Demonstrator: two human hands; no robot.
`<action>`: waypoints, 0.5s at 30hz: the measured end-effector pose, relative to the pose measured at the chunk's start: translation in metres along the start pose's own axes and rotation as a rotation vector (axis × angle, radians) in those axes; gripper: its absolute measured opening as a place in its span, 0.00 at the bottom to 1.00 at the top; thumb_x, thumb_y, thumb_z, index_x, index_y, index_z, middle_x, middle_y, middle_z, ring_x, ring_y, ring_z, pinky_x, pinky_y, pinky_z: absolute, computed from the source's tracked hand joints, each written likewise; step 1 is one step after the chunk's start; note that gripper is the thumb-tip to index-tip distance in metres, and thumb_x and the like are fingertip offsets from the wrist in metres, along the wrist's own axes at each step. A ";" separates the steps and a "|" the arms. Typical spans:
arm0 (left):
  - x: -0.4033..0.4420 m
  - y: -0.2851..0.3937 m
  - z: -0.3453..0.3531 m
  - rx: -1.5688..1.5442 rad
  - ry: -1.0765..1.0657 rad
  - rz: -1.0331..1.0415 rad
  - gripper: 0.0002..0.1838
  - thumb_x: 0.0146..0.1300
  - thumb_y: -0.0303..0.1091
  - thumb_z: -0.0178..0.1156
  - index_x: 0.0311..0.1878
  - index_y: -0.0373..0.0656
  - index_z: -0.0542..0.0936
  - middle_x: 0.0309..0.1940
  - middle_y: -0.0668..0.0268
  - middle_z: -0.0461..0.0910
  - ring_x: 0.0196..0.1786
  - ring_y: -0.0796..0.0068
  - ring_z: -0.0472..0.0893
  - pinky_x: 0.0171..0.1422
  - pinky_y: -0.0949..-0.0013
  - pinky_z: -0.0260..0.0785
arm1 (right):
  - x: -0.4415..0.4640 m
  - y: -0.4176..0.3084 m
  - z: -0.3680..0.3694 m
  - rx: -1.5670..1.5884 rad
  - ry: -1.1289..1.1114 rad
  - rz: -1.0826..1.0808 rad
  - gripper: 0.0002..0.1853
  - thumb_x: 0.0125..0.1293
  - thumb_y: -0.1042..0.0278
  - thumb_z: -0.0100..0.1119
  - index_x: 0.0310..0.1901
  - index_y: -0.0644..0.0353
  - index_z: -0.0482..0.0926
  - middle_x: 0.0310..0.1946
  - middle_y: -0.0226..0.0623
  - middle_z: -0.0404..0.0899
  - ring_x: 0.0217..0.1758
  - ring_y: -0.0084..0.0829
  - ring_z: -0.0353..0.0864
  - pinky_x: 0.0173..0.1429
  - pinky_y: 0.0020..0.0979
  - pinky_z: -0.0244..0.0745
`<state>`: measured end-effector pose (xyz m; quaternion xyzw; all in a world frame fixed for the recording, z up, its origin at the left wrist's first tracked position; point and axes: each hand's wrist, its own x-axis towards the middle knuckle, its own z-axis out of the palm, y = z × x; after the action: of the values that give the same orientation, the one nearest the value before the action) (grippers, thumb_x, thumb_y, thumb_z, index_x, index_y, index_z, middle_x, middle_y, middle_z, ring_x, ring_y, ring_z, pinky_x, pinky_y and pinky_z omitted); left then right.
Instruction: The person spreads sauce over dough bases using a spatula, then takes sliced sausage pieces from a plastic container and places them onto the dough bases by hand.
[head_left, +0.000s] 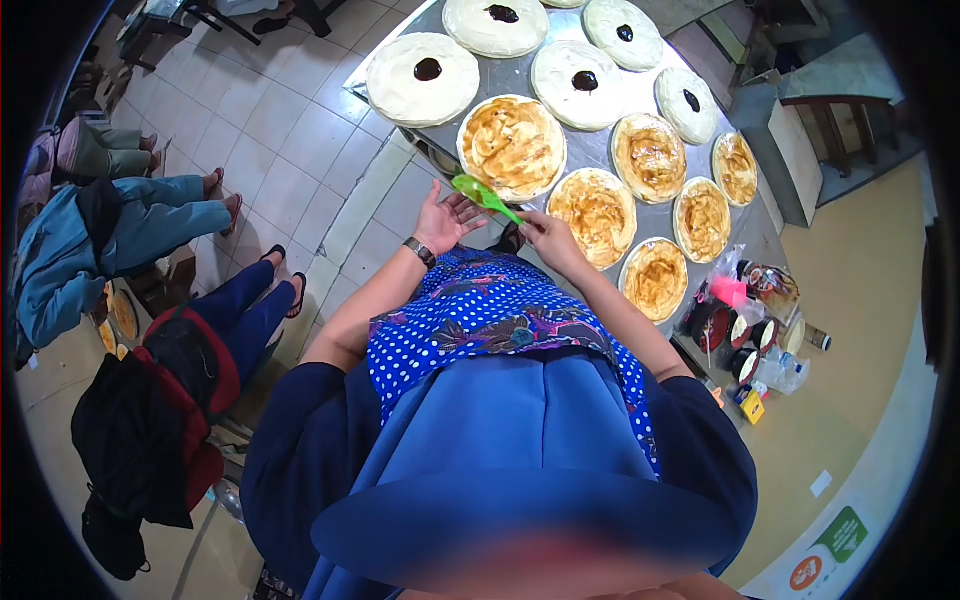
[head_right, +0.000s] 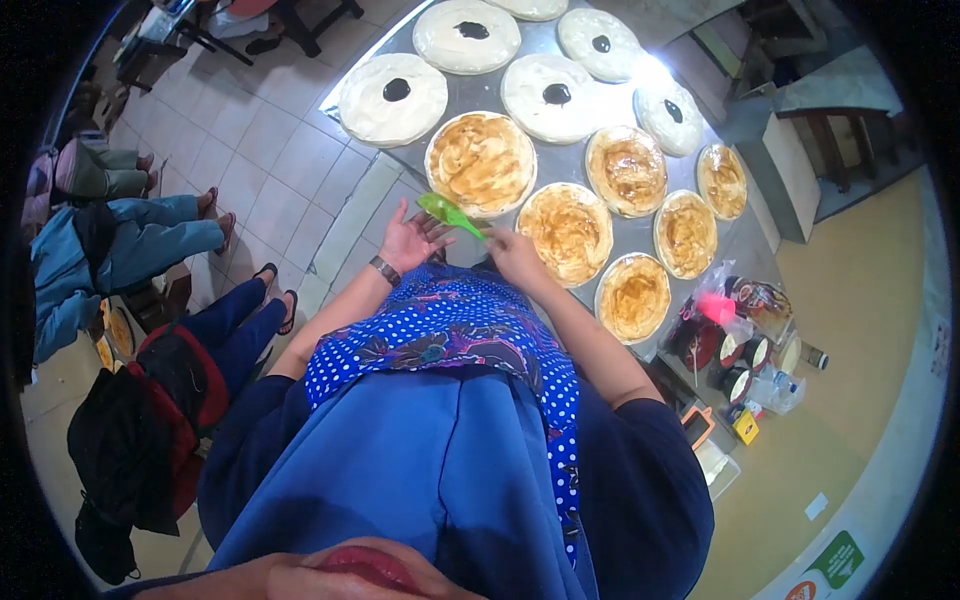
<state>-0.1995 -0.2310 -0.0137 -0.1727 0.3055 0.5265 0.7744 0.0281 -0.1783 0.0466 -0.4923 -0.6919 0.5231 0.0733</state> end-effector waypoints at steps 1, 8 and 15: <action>-0.001 0.002 -0.002 0.010 -0.041 0.004 0.42 0.65 0.66 0.38 0.65 0.35 0.62 0.63 0.49 0.65 0.66 0.50 0.65 0.67 0.44 0.57 | 0.010 -0.008 -0.006 -0.001 -0.005 -0.002 0.15 0.64 0.65 0.53 0.50 0.62 0.78 0.34 0.53 0.81 0.37 0.42 0.82 0.42 0.37 0.74; -0.009 0.004 -0.009 0.063 -0.063 0.029 0.42 0.65 0.67 0.35 0.66 0.37 0.62 0.65 0.50 0.63 0.66 0.51 0.65 0.67 0.46 0.57 | 0.092 -0.030 -0.032 -0.244 0.215 0.110 0.16 0.64 0.66 0.48 0.52 0.57 0.77 0.40 0.53 0.80 0.45 0.46 0.80 0.49 0.41 0.73; -0.016 0.010 -0.026 0.022 -0.057 0.038 0.41 0.65 0.67 0.35 0.65 0.38 0.63 0.64 0.51 0.64 0.65 0.51 0.66 0.66 0.46 0.59 | -0.024 0.000 -0.084 -0.807 0.144 -0.110 0.17 0.58 0.69 0.51 0.49 0.49 0.78 0.33 0.39 0.77 0.32 0.41 0.80 0.35 0.42 0.74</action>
<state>-0.2205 -0.2536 -0.0227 -0.1435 0.2923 0.5423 0.7745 0.0924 -0.1421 0.0938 -0.4792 -0.8598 0.1694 -0.0494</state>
